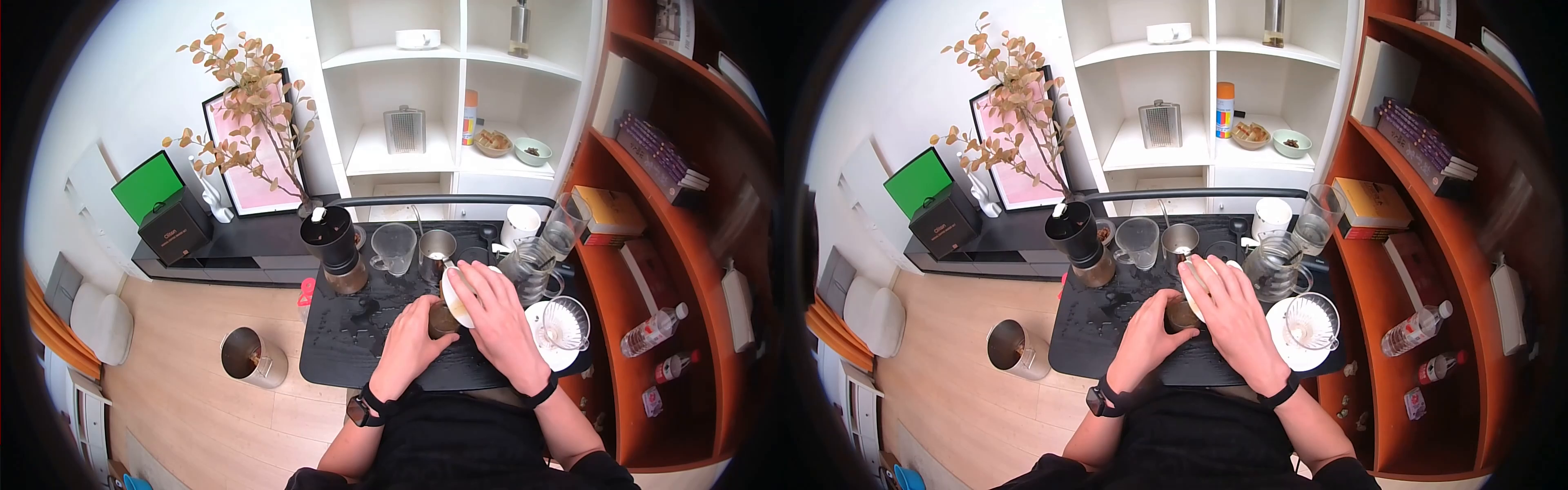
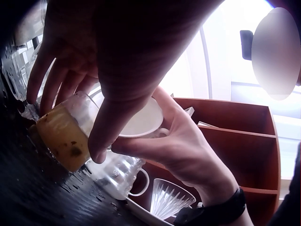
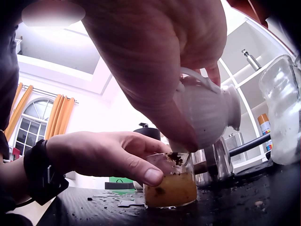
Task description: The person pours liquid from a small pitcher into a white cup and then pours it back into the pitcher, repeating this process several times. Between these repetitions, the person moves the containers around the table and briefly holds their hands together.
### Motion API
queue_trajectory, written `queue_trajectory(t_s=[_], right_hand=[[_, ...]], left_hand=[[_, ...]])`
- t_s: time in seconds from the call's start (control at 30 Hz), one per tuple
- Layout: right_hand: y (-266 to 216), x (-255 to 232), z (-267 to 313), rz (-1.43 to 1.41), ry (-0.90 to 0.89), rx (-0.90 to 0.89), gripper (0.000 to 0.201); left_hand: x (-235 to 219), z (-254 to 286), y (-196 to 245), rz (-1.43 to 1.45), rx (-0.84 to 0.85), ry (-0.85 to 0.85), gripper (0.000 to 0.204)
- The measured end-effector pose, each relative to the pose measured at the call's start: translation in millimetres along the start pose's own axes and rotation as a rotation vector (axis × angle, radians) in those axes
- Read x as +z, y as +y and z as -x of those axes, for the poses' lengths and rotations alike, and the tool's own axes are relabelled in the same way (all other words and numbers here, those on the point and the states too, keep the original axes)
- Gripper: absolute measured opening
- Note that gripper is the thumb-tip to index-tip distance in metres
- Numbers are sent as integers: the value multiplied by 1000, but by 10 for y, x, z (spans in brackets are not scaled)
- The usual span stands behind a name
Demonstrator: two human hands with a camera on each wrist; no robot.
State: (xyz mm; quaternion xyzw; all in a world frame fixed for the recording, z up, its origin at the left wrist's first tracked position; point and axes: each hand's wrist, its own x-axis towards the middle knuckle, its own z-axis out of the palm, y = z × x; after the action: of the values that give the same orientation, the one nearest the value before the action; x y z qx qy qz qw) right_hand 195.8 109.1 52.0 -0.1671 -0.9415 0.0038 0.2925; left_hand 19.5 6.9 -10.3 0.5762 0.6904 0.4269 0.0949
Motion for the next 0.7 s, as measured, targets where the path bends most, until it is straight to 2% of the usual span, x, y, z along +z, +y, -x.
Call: queue_trajectory(t_s=[0.13, 0.33, 0.4, 0.43, 0.5, 0.7], right_hand=[[4, 16, -3, -2, 4, 0, 93], [20, -17, 26, -85, 17, 49, 105], [-5, -84, 53, -197, 2, 214, 113], [3, -87, 77, -198, 1, 213, 113], [27, -91, 149, -264, -8, 372, 116], [55, -16, 326, -305, 18, 501, 113]], left_hand=[[4, 1, -4, 11, -12, -10, 66], [-8, 1, 4, -1, -7, -12, 67], [-10, 6, -1, -2, -9, -10, 68], [-5, 8, -8, -5, -8, -6, 68], [3, 13, -19, -6, -9, -1, 68], [1, 2, -8, -21, -16, -9, 67]])
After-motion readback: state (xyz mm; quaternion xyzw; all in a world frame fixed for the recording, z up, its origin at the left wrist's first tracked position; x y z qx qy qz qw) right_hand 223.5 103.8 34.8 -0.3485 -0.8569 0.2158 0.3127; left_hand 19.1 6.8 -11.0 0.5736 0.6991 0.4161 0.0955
